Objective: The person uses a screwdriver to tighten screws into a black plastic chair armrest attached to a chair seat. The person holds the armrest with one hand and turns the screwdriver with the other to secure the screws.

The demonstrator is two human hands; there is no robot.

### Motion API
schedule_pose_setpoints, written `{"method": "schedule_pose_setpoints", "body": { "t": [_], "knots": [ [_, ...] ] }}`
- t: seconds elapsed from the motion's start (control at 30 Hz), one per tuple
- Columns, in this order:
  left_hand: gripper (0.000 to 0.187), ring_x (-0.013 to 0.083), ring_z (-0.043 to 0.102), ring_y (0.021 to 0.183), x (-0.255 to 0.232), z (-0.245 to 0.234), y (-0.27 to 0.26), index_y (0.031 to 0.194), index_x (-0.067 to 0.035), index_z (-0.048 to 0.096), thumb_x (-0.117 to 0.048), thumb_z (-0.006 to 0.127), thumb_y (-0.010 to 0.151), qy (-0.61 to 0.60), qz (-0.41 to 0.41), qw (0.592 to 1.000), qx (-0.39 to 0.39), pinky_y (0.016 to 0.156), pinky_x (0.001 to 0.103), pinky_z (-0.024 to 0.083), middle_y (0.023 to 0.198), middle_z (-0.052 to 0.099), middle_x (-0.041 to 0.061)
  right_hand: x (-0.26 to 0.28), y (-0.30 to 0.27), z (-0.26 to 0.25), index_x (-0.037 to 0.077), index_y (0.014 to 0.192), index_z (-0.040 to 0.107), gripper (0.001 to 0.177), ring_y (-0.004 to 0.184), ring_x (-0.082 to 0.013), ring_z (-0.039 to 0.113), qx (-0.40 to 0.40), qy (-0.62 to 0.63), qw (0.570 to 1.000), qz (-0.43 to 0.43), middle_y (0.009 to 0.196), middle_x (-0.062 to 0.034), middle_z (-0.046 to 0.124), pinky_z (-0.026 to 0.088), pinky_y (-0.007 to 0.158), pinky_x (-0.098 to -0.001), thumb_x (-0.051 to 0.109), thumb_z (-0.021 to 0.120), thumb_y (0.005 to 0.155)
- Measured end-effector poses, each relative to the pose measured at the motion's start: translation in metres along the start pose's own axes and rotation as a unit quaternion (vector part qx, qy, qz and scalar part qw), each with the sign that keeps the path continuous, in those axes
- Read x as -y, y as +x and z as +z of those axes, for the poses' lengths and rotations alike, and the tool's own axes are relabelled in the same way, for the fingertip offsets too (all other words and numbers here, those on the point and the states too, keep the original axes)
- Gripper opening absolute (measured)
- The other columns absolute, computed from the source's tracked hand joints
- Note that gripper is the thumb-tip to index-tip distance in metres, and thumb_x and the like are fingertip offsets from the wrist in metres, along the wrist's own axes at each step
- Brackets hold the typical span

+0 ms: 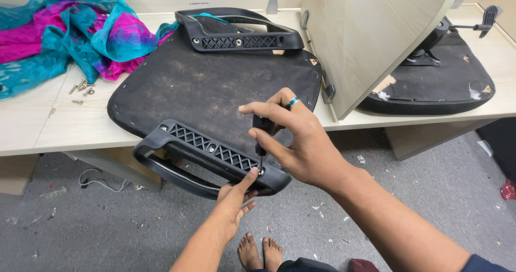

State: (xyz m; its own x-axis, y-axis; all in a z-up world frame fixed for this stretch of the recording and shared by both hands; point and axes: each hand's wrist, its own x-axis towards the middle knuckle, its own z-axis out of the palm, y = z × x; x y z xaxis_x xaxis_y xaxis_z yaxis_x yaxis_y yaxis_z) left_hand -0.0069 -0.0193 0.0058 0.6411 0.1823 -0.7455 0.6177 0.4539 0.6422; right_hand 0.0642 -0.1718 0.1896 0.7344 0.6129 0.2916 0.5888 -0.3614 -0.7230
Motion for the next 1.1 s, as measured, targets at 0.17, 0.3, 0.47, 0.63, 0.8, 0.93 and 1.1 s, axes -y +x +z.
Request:
{"method": "schedule_pose_setpoints", "body": {
  "t": [0.17,0.3,0.47,0.63,0.8,0.93,1.1],
  "knots": [
    [0.070,0.0218,0.065,0.102,0.008,0.005,0.000,0.121,-0.006,0.061,-0.052,0.084,0.073,-0.028,-0.012,0.999,-0.013,0.089,0.038,0.052,0.110,0.067,0.009,0.001,-0.005,-0.004,0.007,0.143,0.054,0.047,0.115,-0.0199,0.061,-0.033,0.092,0.983,-0.156,0.126,-0.0094,0.059,0.052,0.097,-0.0325,-0.002,0.058,0.097],
    [0.068,0.0203,0.065,0.097,0.015,0.010,0.000,0.118,-0.008,0.061,-0.052,0.084,0.071,-0.063,0.007,0.998,-0.008,0.084,0.037,0.052,0.104,0.068,0.007,-0.001,-0.007,-0.007,0.012,0.138,0.063,0.042,0.097,-0.0167,0.064,-0.025,0.060,0.993,-0.102,0.110,-0.0071,0.060,0.058,0.088,-0.0311,0.005,0.068,0.097],
    [0.068,0.0195,0.064,0.098,0.020,0.013,0.001,0.118,-0.007,0.061,-0.053,0.084,0.073,-0.060,0.025,0.998,-0.015,0.085,0.037,0.053,0.103,0.067,0.008,-0.004,-0.011,-0.013,0.012,0.133,0.067,0.039,0.095,-0.0174,0.062,-0.028,0.051,0.993,-0.098,0.109,-0.0079,0.058,0.058,0.083,-0.0311,0.008,0.074,0.095],
    [0.068,0.0189,0.064,0.098,0.020,0.013,-0.004,0.119,-0.006,0.061,-0.053,0.081,0.075,-0.044,0.031,0.998,-0.018,0.085,0.037,0.053,0.104,0.067,0.007,-0.005,-0.019,-0.017,0.009,0.143,0.057,0.046,0.114,-0.0181,0.062,-0.004,0.132,0.979,-0.155,0.126,-0.0073,0.060,0.053,0.098,-0.0323,0.001,0.059,0.098],
    [0.068,0.0198,0.064,0.098,0.016,0.015,-0.005,0.120,-0.004,0.061,-0.053,0.080,0.077,-0.041,0.021,0.998,-0.032,0.086,0.037,0.054,0.104,0.066,0.008,-0.002,-0.017,-0.012,0.019,0.138,0.071,0.041,0.097,-0.0224,0.066,0.025,-0.034,0.999,-0.004,0.111,-0.0102,0.064,0.055,0.086,-0.0335,0.012,0.075,0.099],
    [0.069,0.0192,0.064,0.096,0.016,0.017,-0.003,0.118,-0.005,0.062,-0.056,0.080,0.075,-0.028,0.022,0.999,-0.039,0.086,0.036,0.053,0.103,0.067,0.008,0.002,-0.013,-0.013,0.012,0.138,0.065,0.043,0.103,-0.0241,0.063,-0.009,0.016,0.997,-0.080,0.114,-0.0123,0.059,0.055,0.090,-0.0340,0.008,0.073,0.095],
    [0.072,0.0196,0.066,0.100,0.016,0.014,0.000,0.118,-0.006,0.064,-0.061,0.078,0.074,-0.001,0.010,0.999,-0.039,0.088,0.036,0.053,0.108,0.068,0.008,0.002,-0.014,-0.021,0.010,0.142,0.056,0.047,0.104,-0.0182,0.063,-0.003,0.126,0.988,-0.084,0.120,-0.0064,0.060,0.053,0.090,-0.0310,0.002,0.054,0.095]
  ]
}}
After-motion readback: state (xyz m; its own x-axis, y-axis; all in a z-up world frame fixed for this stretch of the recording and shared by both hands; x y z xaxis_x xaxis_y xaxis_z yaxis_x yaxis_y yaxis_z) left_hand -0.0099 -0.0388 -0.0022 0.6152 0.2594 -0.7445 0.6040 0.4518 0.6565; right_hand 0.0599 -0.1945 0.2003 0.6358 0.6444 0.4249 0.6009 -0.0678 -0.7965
